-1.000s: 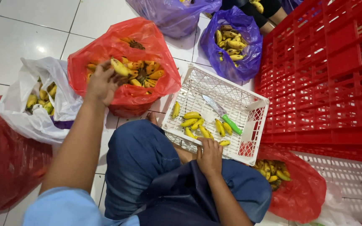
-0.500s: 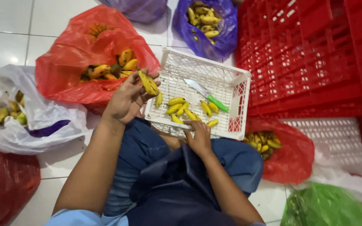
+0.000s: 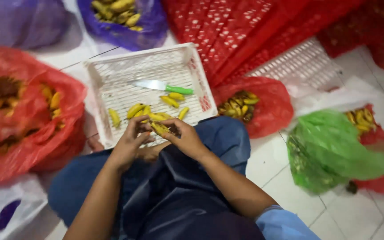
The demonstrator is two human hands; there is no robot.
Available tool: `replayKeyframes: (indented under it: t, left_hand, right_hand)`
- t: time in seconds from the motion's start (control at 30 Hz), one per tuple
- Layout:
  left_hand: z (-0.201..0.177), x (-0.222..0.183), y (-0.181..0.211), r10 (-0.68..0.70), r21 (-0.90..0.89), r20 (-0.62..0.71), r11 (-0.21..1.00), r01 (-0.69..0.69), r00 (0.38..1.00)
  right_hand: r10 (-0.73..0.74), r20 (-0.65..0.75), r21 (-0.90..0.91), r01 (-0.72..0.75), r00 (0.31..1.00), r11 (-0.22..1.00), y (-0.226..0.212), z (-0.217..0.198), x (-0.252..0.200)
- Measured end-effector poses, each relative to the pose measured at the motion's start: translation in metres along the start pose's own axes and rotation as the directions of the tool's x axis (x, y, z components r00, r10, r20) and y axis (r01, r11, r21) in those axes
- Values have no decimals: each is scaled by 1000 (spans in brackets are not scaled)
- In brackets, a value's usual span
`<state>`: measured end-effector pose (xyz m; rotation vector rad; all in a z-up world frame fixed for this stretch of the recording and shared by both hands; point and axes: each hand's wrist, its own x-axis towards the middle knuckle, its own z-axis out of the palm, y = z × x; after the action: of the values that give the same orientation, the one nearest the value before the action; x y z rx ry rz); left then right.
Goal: The person is sorting bananas by quality, cutting them from bunches with a knife and placing them into a white plastic crate.
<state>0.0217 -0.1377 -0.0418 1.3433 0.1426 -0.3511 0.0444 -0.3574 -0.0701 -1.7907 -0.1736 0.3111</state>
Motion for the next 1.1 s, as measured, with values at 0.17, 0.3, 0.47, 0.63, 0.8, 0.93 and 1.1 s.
replayKeyframes:
  t: [0.17, 0.3, 0.47, 0.63, 0.8, 0.93, 1.1]
  left_hand:
    - [-40, -16, -1, 42, 176, -81, 984, -27, 996]
    - [-60, -66, 44, 266, 566, -259, 821, -78, 929]
    - [-108, -112, 30, 254, 874, -370, 420, 243, 894]
    - [-102, -140, 30, 52, 678, -587, 577, 456, 808]
    - [-106, -132, 30, 180, 672, -687, 527, 521, 704]
    - [-143, -111, 24, 419, 780, -605, 484, 397, 677]
    - [-247, -54, -4, 469, 786, -611, 460, 414, 638]
  right_hand:
    - [57, -268, -146, -99, 962, 984, 6, -90, 0]
    - [151, -459, -120, -229, 876, 966, 44, -196, 1]
    - [314, -596, -150, -486, 739, 861, 101, -270, 1]
    - [114, -609, -565, -530, 785, 632, 230, -317, 25]
    - [-81, -365, -735, -234, 927, 636, 124, -200, 7]
    - [-174, -179, -878, -77, 968, 472, 41, -146, -7]
    - [64, -208, -778, -205, 976, 594, 31, -152, 5]
